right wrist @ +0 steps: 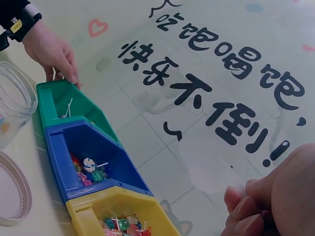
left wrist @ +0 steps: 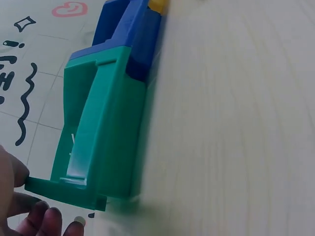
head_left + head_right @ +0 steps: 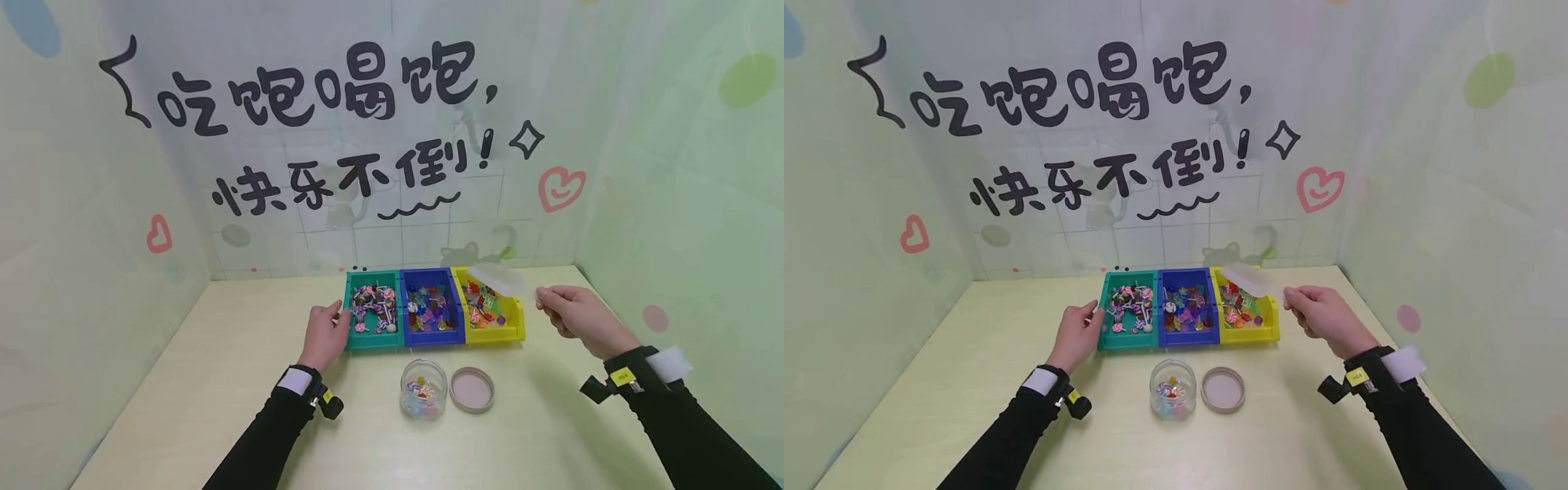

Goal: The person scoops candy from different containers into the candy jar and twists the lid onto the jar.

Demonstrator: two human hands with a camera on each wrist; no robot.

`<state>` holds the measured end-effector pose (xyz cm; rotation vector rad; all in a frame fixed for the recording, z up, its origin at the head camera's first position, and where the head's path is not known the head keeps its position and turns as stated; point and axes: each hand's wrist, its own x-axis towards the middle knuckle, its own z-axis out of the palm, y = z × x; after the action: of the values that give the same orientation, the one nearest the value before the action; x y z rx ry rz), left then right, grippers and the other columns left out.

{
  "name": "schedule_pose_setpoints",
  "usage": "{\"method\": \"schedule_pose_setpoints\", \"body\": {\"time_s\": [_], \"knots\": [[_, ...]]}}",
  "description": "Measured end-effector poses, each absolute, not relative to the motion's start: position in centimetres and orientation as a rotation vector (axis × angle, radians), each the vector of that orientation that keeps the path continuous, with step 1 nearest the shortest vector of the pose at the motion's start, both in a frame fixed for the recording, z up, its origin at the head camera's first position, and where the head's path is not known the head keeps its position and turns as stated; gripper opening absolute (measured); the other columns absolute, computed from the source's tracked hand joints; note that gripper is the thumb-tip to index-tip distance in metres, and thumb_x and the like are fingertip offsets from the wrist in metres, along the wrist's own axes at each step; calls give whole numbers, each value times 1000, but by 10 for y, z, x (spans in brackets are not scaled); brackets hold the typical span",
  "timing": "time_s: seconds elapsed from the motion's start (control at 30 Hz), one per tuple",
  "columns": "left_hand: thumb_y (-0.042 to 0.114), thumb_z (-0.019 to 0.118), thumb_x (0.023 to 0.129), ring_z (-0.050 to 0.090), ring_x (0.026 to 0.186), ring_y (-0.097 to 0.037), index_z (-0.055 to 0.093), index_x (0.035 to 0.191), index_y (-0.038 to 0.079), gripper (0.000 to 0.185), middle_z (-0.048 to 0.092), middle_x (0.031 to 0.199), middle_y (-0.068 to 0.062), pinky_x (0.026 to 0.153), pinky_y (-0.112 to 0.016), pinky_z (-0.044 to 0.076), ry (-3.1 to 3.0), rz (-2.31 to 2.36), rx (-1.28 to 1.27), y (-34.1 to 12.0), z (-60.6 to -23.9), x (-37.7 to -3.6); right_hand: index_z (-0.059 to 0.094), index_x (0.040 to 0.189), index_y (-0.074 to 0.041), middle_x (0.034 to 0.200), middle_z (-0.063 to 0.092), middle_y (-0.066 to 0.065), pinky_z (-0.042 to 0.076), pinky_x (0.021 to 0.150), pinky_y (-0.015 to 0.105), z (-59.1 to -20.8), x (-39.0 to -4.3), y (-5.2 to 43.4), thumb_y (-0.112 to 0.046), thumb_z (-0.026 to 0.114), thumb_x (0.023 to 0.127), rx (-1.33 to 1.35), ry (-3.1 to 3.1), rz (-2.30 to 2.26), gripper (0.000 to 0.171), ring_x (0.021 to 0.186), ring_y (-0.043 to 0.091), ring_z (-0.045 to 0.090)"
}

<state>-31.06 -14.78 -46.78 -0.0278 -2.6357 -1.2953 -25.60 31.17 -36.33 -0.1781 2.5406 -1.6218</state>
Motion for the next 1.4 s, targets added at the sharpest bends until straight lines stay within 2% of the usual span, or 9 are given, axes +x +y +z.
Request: {"method": "schedule_pose_setpoints", "body": {"time_s": [0.13, 0.3, 0.47, 0.83, 1.27, 1.4], "knots": [[25, 49, 116, 45, 88, -25, 50, 158, -7, 53, 51, 100, -18, 69, -30, 35, -2649, -1262, -58, -151, -478, -315, 67, 101, -8, 74, 47, -5, 34, 57, 26, -363, -258, 317, -33, 53, 117, -166, 2554, -1613, 33, 62, 10, 40], [29, 48, 117, 45, 77, -25, 51, 159, -2, 52, 46, 85, -13, 63, -31, 35, -2658, -1262, -75, -152, -484, -317, 65, 102, -5, 74, 45, -4, 33, 56, 26, -362, -261, 323, -33, 52, 118, -155, 2582, -1563, 34, 60, 11, 36], [30, 48, 116, 47, 76, -24, 53, 159, 2, 52, 50, 85, -12, 63, -31, 35, -2667, -1251, -48, -151, -484, -317, 66, 99, -6, 74, 44, -4, 31, 55, 26, -358, -266, 326, -31, 53, 117, -111, 2578, -1480, 34, 59, 11, 34], [31, 49, 116, 48, 78, -25, 60, 155, 3, 49, 50, 86, -11, 64, -31, 36, -2671, -1294, -22, -152, -482, -316, 71, 96, -3, 63, 41, -7, 32, 56, 27, -349, -283, 317, -27, 57, 113, -72, 2613, -1192, 33, 59, 13, 37], [32, 51, 116, 48, 77, -23, 52, 161, 9, 51, 47, 84, -9, 62, -30, 36, -2680, -1386, 11, -151, -480, -314, 71, 88, -3, 65, 46, -4, 33, 57, 25, -369, -310, 301, -22, 60, 109, 54, 2553, -1056, 30, 57, 12, 41], [32, 51, 116, 48, 76, -24, 52, 161, 9, 51, 47, 82, -10, 61, -30, 35, -2686, -1398, 15, -152, -478, -316, 72, 93, 2, 68, 50, -3, 33, 56, 24, -386, -310, 293, -21, 59, 109, 108, 2509, -1171, 30, 58, 12, 43]]}}
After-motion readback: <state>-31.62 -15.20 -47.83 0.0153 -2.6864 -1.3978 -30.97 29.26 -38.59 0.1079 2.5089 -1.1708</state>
